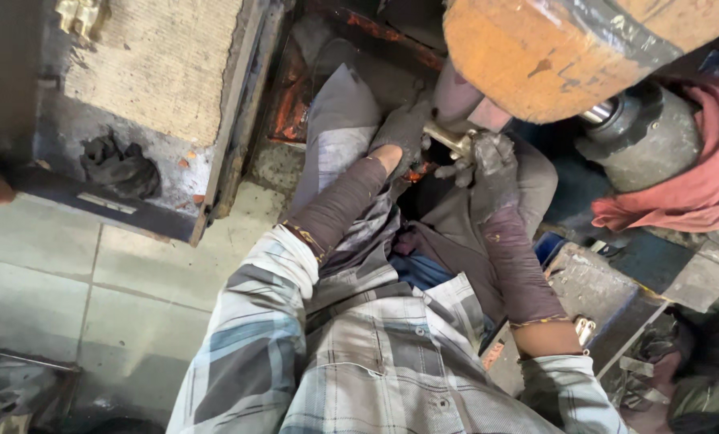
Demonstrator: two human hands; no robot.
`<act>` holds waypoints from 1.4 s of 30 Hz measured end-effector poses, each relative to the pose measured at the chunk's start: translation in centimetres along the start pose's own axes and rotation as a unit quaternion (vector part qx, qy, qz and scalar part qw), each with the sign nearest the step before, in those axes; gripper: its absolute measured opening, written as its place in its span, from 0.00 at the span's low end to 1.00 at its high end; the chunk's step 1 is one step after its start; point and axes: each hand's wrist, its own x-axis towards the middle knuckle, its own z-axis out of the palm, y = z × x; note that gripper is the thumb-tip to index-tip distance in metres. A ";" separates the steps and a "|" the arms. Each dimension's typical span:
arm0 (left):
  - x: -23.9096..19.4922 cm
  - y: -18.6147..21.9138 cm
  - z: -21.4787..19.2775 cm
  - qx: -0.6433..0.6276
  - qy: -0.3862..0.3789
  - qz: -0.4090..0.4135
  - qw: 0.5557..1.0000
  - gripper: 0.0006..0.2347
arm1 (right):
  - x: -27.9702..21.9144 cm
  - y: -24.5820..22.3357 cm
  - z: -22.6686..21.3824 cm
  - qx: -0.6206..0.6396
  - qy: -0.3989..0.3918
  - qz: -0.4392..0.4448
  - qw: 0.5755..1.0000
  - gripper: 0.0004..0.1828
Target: The person polishes small brass metal components by holding them against a rotating buffing wheel. They pick up individual pieces from a bin, apply them to the wheel at various angles, and then place the finished parts into a separate container.
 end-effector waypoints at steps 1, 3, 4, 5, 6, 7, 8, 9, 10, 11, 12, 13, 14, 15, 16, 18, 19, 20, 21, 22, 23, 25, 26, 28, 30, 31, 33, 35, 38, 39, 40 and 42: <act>-0.8 0.1 0.1 -0.070 -0.011 -0.047 0.996 0.17 | -0.8 -0.4 0.4 -0.021 -0.004 -0.022 1.000 0.09; -1.4 0.5 0.1 -0.063 -0.025 -0.001 0.998 0.18 | -1.7 -1.0 0.8 -0.062 -0.015 -0.066 0.996 0.10; -1.5 0.7 0.2 -0.060 -0.032 0.022 0.997 0.18 | -1.8 -1.1 1.0 -0.050 -0.008 -0.055 0.997 0.09; -1.5 0.8 0.3 -0.055 -0.026 0.019 0.998 0.19 | -1.6 -1.2 1.1 -0.038 -0.003 -0.044 0.998 0.09; -1.5 0.9 0.4 -0.050 -0.020 0.015 0.998 0.19 | -1.4 -1.2 1.0 -0.026 0.002 -0.034 0.999 0.09; -1.4 1.0 0.4 -0.045 -0.013 0.010 0.999 0.19 | -1.1 -1.2 0.9 -0.025 -0.005 -0.022 0.999 0.10; -1.3 1.1 0.5 -0.064 -0.014 -0.006 0.998 0.19 | -0.8 -1.1 0.6 -0.024 -0.013 -0.011 1.000 0.11; -1.3 1.2 0.6 -0.083 -0.016 -0.025 0.996 0.19 | -0.6 -0.9 0.2 -0.023 -0.019 0.001 1.000 0.12; -1.3 1.3 0.6 -0.102 -0.018 -0.043 0.994 0.19 | -0.2 -0.7 -0.4 -0.020 -0.018 0.021 0.999 0.12; -1.2 1.5 0.6 -0.097 -0.014 -0.040 0.994 0.19 | 0.1 -0.3 -0.9 -0.019 -0.015 0.038 0.999 0.12; -1.3 1.6 0.6 -0.093 -0.010 -0.037 0.995 0.19 | 0.5 0.1 -1.4 -0.018 -0.012 0.053 0.998 0.12; -1.3 1.8 0.5 -0.087 -0.007 -0.035 0.996 0.20 | 0.6 0.6 -2.0 -0.017 -0.005 0.073 0.997 0.12; -1.4 2.1 0.5 -0.090 -0.002 -0.061 0.994 0.21 | 0.9 1.1 -2.6 -0.018 -0.001 0.090 0.996 0.12; -1.5 2.3 0.5 -0.093 0.003 -0.085 0.992 0.22 | 1.4 1.5 -3.1 -0.018 0.004 0.107 0.994 0.12; -1.5 2.5 0.4 -0.095 0.007 -0.110 0.989 0.24 | 1.7 1.9 -3.6 -0.019 0.010 0.123 0.992 0.12; -1.4 2.6 0.4 -0.048 0.008 -0.078 0.996 0.24 | 2.1 2.6 -4.7 -0.026 0.021 0.156 0.987 0.12; -1.3 2.6 0.4 -0.025 0.009 -0.061 0.998 0.24 | 2.4 2.8 -5.0 -0.028 0.024 0.169 0.985 0.12; -1.3 2.5 0.5 -0.039 0.010 -0.073 0.997 0.24 | 2.5 2.9 -5.4 -0.035 0.028 0.181 0.982 0.12; -1.2 2.5 0.6 -0.053 0.011 -0.083 0.995 0.23 | 2.7 3.0 -5.7 -0.039 0.028 0.191 0.980 0.12; -1.1 2.4 0.7 -0.066 0.012 -0.093 0.993 0.23 | 3.1 3.1 -5.7 -0.039 0.030 0.199 0.979 0.12; -1.0 2.5 0.8 -0.074 0.013 -0.103 0.992 0.23 | 3.4 3.0 -5.8 -0.042 0.031 0.204 0.978 0.12; -0.8 2.4 0.9 -0.089 0.014 -0.121 0.989 0.22 | 3.8 2.7 -5.6 -0.027 0.039 0.213 0.976 0.12; -0.8 2.3 0.9 -0.071 0.021 -0.105 0.992 0.22 | 3.5 2.4 -5.4 -0.017 0.041 0.208 0.977 0.12; -0.7 2.1 0.9 -0.036 0.033 -0.069 0.996 0.21 | 2.9 1.7 -4.6 0.001 0.037 0.189 0.981 0.12; -0.9 1.8 1.1 -0.088 0.011 -0.087 0.992 0.19 | 2.0 1.1 -3.6 0.001 0.017 0.142 0.990 0.12; -1.1 1.7 1.1 -0.113 -0.002 -0.096 0.989 0.19 | 1.5 0.8 -3.1 0.009 0.000 0.113 0.994 0.12; -1.1 1.6 1.1 -0.094 -0.006 -0.074 0.993 0.18 | 0.4 0.2 -2.2 0.022 -0.035 0.054 0.998 0.12; -1.4 1.9 1.0 -0.076 -0.016 -0.031 0.997 0.18 | -0.4 -0.5 -1.2 -0.040 -0.021 0.009 0.999 0.13; -3.5 3.9 0.2 -0.056 -0.037 0.041 0.997 0.18 | -2.4 -2.2 1.0 -0.058 -0.020 -0.054 0.997 0.13; -5.0 4.8 0.0 -0.054 -0.046 0.044 0.997 0.17 | -3.5 -2.9 1.8 -0.050 -0.023 -0.071 0.996 0.13; -6.6 5.7 -0.3 -0.052 -0.054 0.047 0.996 0.16 | -4.6 -3.9 2.3 -0.102 -0.023 -0.116 0.988 0.13; -10.2 6.7 -1.0 -0.058 -0.063 0.088 0.992 0.15 | -7.1 -5.7 3.3 -0.201 -0.020 -0.201 0.959 0.13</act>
